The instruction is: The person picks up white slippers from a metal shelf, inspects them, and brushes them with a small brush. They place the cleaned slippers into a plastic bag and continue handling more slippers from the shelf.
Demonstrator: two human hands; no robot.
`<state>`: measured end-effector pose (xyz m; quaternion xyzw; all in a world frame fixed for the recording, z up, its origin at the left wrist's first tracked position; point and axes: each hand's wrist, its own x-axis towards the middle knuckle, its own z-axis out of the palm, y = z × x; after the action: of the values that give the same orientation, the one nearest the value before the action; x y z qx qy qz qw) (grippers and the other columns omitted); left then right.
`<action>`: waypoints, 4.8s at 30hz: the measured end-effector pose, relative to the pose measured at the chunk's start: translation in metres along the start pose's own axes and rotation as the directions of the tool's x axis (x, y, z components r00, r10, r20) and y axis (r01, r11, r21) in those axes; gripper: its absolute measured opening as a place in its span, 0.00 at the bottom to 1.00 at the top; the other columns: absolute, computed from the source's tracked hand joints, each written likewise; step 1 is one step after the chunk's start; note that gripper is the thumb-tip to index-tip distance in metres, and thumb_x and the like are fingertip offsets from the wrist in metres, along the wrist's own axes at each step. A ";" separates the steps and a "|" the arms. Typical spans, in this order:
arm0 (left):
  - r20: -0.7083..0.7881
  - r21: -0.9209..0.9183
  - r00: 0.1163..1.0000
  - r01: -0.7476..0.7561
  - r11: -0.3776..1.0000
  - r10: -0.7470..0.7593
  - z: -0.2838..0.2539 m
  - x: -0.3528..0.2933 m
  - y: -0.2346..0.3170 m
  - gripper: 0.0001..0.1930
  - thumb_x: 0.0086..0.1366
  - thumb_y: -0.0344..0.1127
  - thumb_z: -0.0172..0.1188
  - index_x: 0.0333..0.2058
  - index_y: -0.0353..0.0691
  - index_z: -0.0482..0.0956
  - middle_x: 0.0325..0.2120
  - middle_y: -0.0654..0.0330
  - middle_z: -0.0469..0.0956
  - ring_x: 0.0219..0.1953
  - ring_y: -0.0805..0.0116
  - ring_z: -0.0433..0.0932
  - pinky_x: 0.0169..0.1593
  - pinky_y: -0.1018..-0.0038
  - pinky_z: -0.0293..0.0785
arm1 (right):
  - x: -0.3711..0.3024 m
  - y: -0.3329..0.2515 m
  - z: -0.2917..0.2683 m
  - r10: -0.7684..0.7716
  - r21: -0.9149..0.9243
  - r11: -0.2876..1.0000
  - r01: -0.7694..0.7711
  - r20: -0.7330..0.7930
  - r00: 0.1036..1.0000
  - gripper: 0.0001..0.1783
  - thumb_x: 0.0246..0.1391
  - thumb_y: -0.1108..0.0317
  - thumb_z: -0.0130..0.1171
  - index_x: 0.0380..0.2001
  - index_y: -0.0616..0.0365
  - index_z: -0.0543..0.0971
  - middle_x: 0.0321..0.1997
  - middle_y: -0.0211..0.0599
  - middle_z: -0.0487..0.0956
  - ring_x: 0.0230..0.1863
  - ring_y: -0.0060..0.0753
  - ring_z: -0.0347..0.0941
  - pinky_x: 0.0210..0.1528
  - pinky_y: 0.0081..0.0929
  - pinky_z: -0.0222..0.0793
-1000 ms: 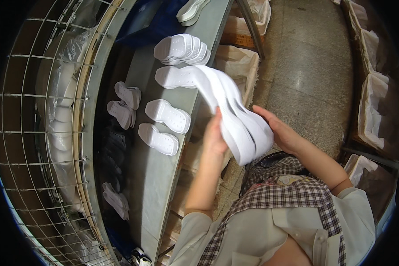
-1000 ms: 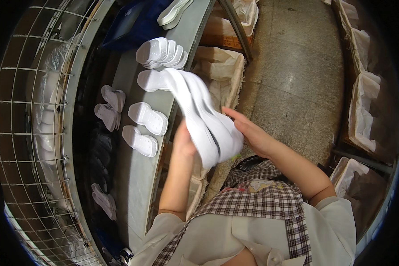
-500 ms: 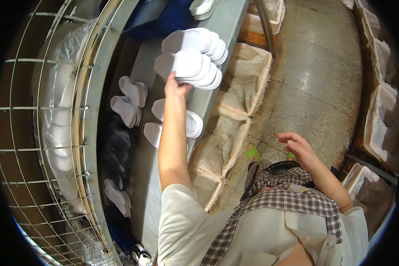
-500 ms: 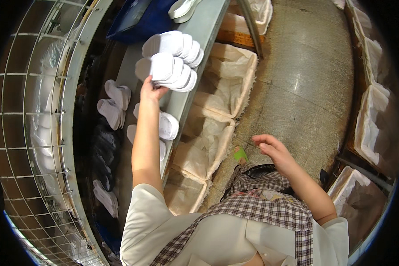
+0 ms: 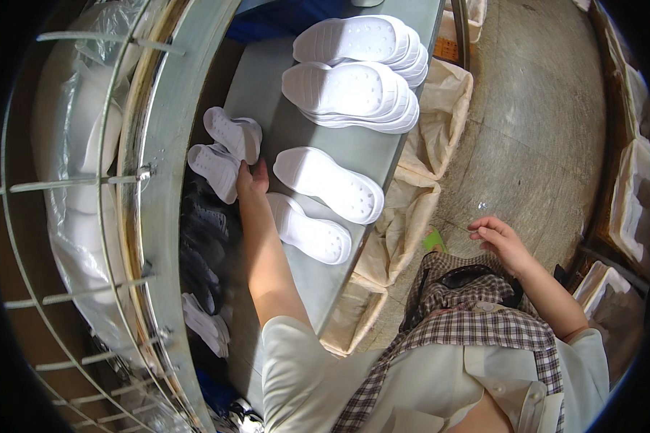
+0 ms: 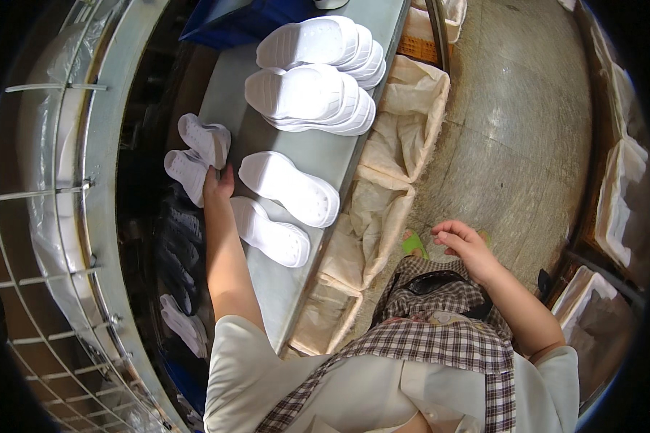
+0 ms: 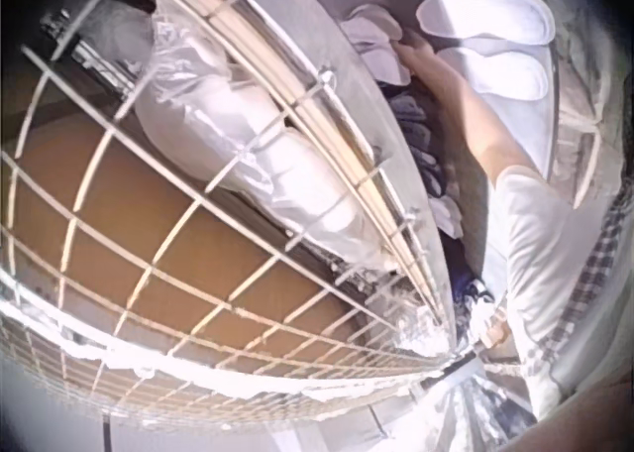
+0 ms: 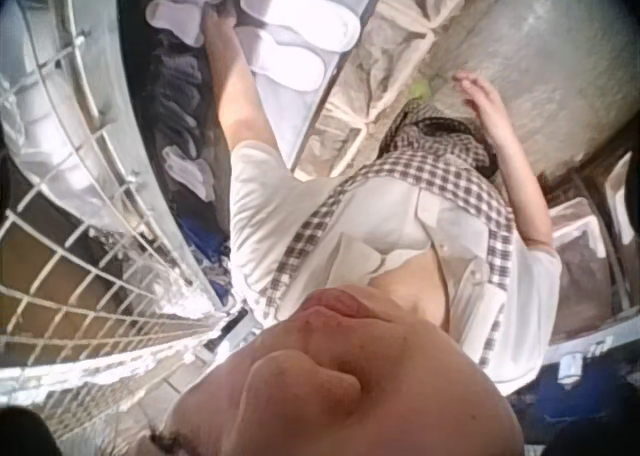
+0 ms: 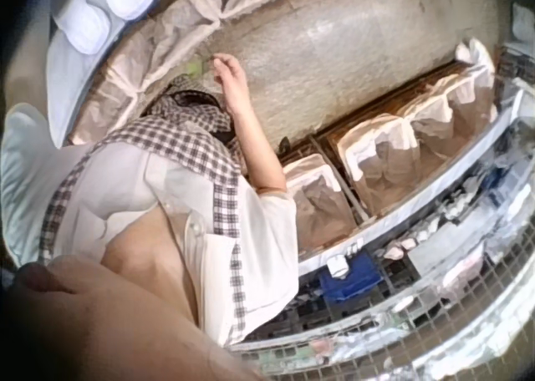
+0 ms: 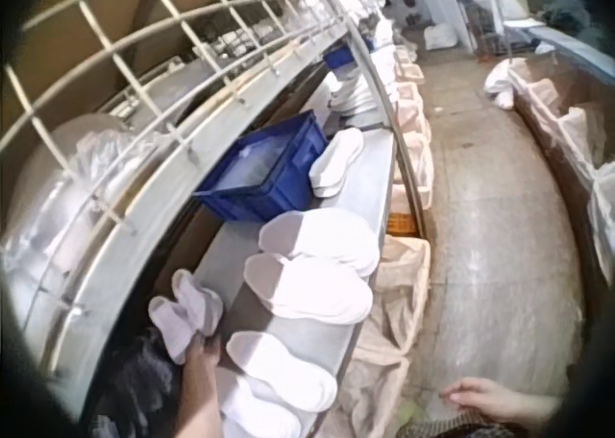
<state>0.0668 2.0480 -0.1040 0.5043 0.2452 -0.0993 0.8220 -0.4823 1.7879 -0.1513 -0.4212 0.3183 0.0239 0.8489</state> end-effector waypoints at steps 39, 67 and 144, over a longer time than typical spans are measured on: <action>0.834 0.524 0.198 -0.575 0.628 -0.515 -0.168 -0.489 -0.152 0.38 0.58 0.41 0.62 0.61 0.35 0.51 0.55 0.51 0.65 0.55 0.58 0.68 0.55 0.61 0.69 | -0.185 0.079 0.098 -0.668 0.620 0.605 0.500 0.054 0.742 0.48 0.54 0.54 0.53 0.67 0.52 0.36 0.64 0.42 0.53 0.65 0.35 0.52 0.63 0.32 0.55; 0.557 0.470 0.319 0.640 0.608 -0.767 -0.186 -0.460 -0.144 0.18 0.69 0.33 0.44 0.57 0.46 0.62 0.50 0.49 0.70 0.49 0.52 0.74 0.50 0.53 0.75 | -0.196 0.107 0.156 -0.208 0.475 0.864 0.167 0.035 0.978 0.30 0.57 0.50 0.53 0.57 0.52 0.61 0.53 0.37 0.70 0.53 0.30 0.69 0.52 0.36 0.70; 0.901 0.246 0.417 -0.272 0.930 -0.116 -0.227 -0.512 -0.130 0.33 0.61 0.49 0.58 0.57 0.36 0.57 0.50 0.56 0.69 0.49 0.66 0.72 0.49 0.69 0.74 | -0.225 0.142 0.134 -0.716 0.195 0.697 0.690 0.250 0.652 0.29 0.46 0.55 0.65 0.46 0.57 0.67 0.66 0.49 0.55 0.66 0.41 0.52 0.65 0.41 0.49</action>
<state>-0.4959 2.1426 -0.0316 0.5213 -0.2823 -0.3582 0.7213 -0.6360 2.0284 -0.0653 -0.4670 -0.0048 -0.2547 0.8468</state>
